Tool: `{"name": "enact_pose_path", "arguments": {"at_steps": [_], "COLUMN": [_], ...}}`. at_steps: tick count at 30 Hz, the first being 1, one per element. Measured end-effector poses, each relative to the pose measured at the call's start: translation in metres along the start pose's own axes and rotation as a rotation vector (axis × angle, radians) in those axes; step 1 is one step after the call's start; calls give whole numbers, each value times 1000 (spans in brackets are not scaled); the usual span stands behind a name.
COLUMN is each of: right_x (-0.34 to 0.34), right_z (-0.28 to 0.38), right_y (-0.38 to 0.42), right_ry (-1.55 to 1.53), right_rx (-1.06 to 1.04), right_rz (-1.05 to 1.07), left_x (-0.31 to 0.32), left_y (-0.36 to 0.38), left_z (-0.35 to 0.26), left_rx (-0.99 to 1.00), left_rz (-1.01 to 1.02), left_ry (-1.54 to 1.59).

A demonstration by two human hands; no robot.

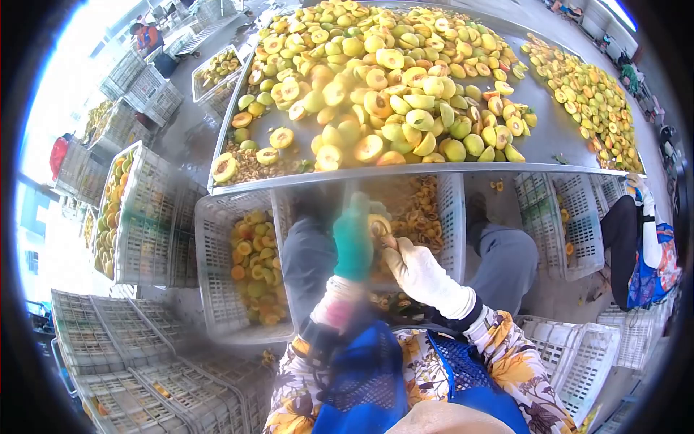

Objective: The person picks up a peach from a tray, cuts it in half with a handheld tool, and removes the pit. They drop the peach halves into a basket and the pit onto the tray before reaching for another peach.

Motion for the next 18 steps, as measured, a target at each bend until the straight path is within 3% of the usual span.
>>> {"name": "enact_pose_path", "arguments": {"at_steps": [5, 7, 10, 12, 13, 14, 15, 18], "right_x": [12, 26, 36, 37, 35, 34, 32, 41], "right_z": [-16, -29, -39, -43, -41, -39, -38, -43], "right_y": [1, 10, 22, 21, 15, 11, 8, 19], "right_ry": [-192, -414, -631, -693, -640, -585, -530, -704], "right_rx": [72, 378, 635, 759, 693, 629, 566, 768], "right_rz": [174, 297, 323, 267, 297, 324, 346, 372], "left_x": [-2, -2, -2, -1, -4, -3, -4, -8], "left_y": [-4, -9, -12, -6, 2, 11, 4, -11], "left_z": [5, 9, 15, 7, 1, -6, 0, 20], "left_rx": [-74, -152, -179, 47, 164, 209, 167, 26], "left_rz": [25, 85, 183, 8, -78, -106, -86, -50], "left_ry": [-243, -332, -165, 68, 187, 84, 35, -91]}}
Point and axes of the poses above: each hand's wrist, its own y-axis away from the middle knuckle, its own x-axis out of the palm, z = x × y, the point moved 9 cm from there along -y, towards the middle knuckle, and after that the axes turned 9 degrees about -x, right-handed, at the moved point
